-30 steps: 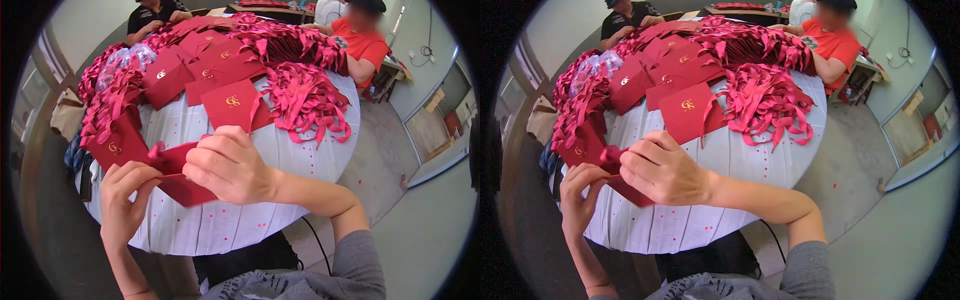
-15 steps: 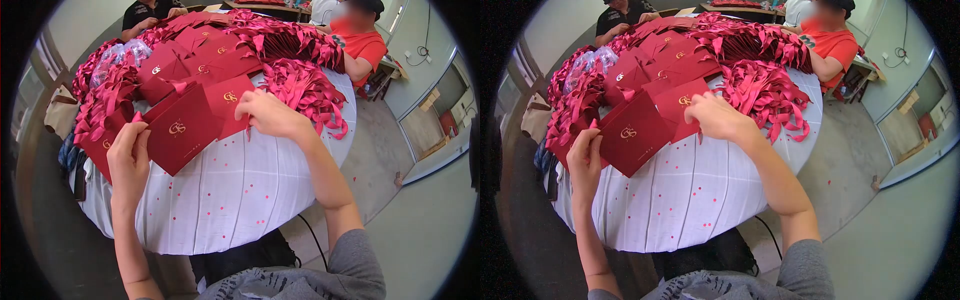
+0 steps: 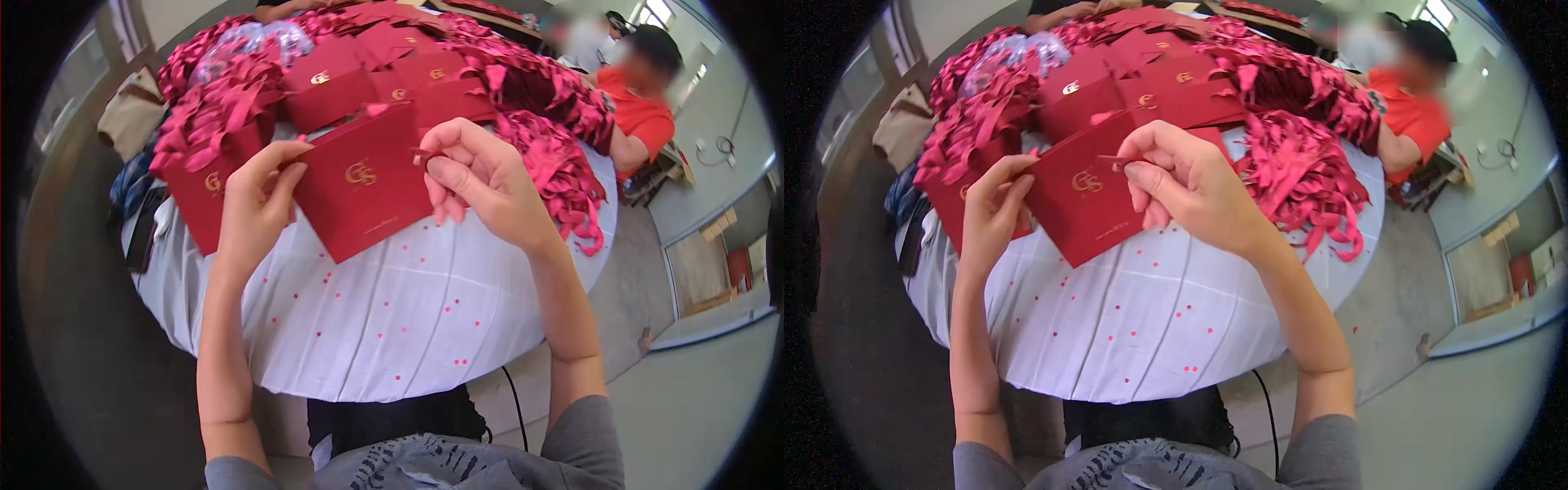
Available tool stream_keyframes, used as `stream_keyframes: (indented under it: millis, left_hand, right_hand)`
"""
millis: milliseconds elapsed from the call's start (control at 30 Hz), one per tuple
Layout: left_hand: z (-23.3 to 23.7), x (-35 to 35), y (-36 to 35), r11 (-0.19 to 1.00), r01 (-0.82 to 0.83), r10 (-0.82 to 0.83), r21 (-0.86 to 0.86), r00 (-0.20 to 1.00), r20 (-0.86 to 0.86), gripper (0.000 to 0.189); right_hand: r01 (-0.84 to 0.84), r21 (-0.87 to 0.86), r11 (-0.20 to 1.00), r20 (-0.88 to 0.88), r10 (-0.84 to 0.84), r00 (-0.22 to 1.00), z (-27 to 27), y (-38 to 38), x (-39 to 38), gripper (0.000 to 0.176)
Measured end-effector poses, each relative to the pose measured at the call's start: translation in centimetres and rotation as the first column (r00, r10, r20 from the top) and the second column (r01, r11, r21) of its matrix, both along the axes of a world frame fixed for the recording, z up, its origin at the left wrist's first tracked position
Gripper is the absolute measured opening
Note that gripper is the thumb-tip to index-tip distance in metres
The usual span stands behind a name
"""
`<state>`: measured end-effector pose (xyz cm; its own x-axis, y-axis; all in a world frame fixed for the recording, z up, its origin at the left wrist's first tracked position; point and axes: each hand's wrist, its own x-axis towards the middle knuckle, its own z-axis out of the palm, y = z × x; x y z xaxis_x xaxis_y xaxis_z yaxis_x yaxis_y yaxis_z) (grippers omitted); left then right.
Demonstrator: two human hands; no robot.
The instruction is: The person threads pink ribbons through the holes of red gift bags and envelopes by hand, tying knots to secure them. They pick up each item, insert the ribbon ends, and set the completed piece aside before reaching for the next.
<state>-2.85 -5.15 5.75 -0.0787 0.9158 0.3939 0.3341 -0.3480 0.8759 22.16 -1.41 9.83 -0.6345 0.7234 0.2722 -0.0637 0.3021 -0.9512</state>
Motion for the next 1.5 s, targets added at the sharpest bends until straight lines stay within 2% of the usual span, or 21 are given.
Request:
stream_keyframes:
  millis: [33,67,100,167,267,333,500,833,1033,1167,1267,1333,1400,1500]
  left_hand:
    - [-0.4,-0.5,0.2,0.999,0.046,-0.047,0.007,0.998,0.05,0.018]
    - [-0.4,-0.6,0.2,0.997,0.076,-0.075,-0.02,0.994,0.082,0.018]
    - [-0.5,-0.8,0.2,0.993,0.109,-0.103,-0.045,0.988,0.117,0.018]
    - [-0.7,-1.4,0.3,0.989,0.13,-0.119,-0.072,0.984,0.133,0.019]
    - [-0.8,-1.3,0.1,0.974,0.208,-0.181,-0.086,0.951,0.249,0.02]
    - [-0.5,-1.3,-0.1,0.971,0.221,-0.193,-0.092,0.949,0.249,0.021]
    - [-0.6,-1.5,-0.2,0.952,0.283,-0.251,-0.114,0.94,0.233,0.022]
    - [-0.8,-1.3,-0.3,0.94,0.312,-0.271,-0.137,0.929,0.251,0.019]
    - [-0.8,-1.1,-0.3,0.933,0.333,-0.284,-0.14,0.916,0.283,0.017]
    - [-0.9,-1.2,-0.5,0.932,0.327,-0.277,-0.158,0.921,0.273,0.017]
    - [-0.8,-0.9,-0.6,0.936,0.318,-0.269,-0.151,0.923,0.276,0.018]
    - [-0.8,-0.8,-0.7,0.937,0.312,-0.262,-0.157,0.925,0.276,0.018]
    - [-0.7,-0.4,-0.7,0.945,0.303,-0.245,-0.124,0.906,0.346,0.014]
    - [-0.6,0.0,-0.9,0.967,0.238,-0.206,-0.089,0.939,0.276,0.014]
  right_hand:
    - [0.015,0.002,1.0,0.022,-0.015,1.0,0.1,-0.4,-0.9,0.008]
    - [0.093,0.141,0.986,0.059,-0.102,0.993,-0.2,-0.8,-2.2,0.01]
    - [0.074,0.133,0.988,0.064,-0.083,0.994,-0.5,-0.7,-3.0,0.01]
    - [0.12,0.332,0.936,0.166,-0.183,0.969,-0.9,-0.3,-4.5,0.012]
    - [0.208,0.455,0.866,0.077,-0.271,0.96,-2.4,0.8,-6.1,0.015]
    - [0.23,0.432,0.872,0.067,-0.285,0.956,-2.9,0.7,-6.8,0.015]
    - [0.291,0.51,0.81,0.053,-0.367,0.929,-3.9,0.5,-7.4,0.014]
    - [0.293,0.601,0.744,0.143,-0.46,0.876,-4.2,-0.7,-7.8,0.012]
    - [0.261,0.772,0.579,0.104,-0.52,0.848,-4.6,-0.6,-7.7,0.01]
    - [0.268,0.783,0.561,0.099,-0.539,0.836,-4.5,-0.8,-7.8,0.01]
    - [0.284,0.786,0.549,0.09,-0.557,0.826,-4.5,-0.8,-7.8,0.017]
    - [0.278,0.772,0.572,0.109,-0.549,0.828,-4.5,-0.9,-7.8,0.017]
    - [0.275,0.778,0.565,0.102,-0.546,0.832,-4.4,-1.0,-7.8,0.017]
    - [0.266,0.802,0.535,0.086,-0.545,0.834,-4.2,-1.1,-7.8,0.017]
